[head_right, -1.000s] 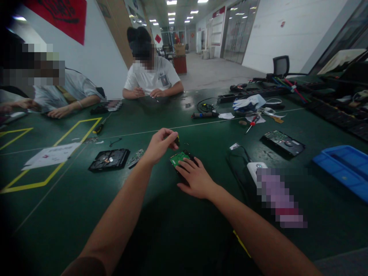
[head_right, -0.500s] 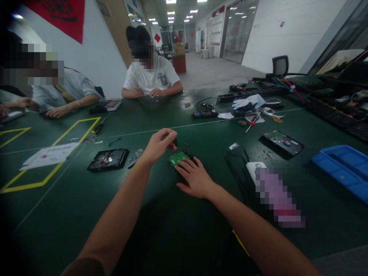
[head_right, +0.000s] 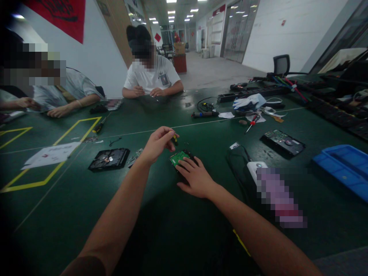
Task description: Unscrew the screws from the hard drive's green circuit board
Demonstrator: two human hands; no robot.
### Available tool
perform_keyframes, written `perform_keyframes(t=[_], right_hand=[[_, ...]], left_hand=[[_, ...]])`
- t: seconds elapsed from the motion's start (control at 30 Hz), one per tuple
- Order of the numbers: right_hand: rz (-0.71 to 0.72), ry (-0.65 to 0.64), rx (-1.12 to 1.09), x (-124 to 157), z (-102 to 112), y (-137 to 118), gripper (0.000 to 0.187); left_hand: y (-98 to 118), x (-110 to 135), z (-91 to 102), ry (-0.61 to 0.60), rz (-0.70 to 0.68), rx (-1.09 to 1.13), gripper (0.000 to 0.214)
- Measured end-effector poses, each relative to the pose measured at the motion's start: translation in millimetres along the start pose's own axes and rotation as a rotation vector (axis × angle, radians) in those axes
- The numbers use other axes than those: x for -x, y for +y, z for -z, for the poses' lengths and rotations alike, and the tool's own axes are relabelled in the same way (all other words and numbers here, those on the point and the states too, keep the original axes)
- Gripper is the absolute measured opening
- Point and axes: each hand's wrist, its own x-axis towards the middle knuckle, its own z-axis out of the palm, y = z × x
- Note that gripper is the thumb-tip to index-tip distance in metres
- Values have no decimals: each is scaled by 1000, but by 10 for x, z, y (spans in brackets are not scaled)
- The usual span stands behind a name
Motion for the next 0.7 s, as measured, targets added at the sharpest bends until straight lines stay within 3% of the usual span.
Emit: perform_keyframes(t=[0.17,0.4,0.7], right_hand=[[0,0,-1,2,8,-10,66],[2,1,2,-7,-1,-2,66],[4,11,4,0,-9,2,64]], left_hand=[[8,-8,33,-25,35,26,22],[-28,-6,6,-50,-39,-116,31],[-53,-2,20,-19,-64,-132,29]])
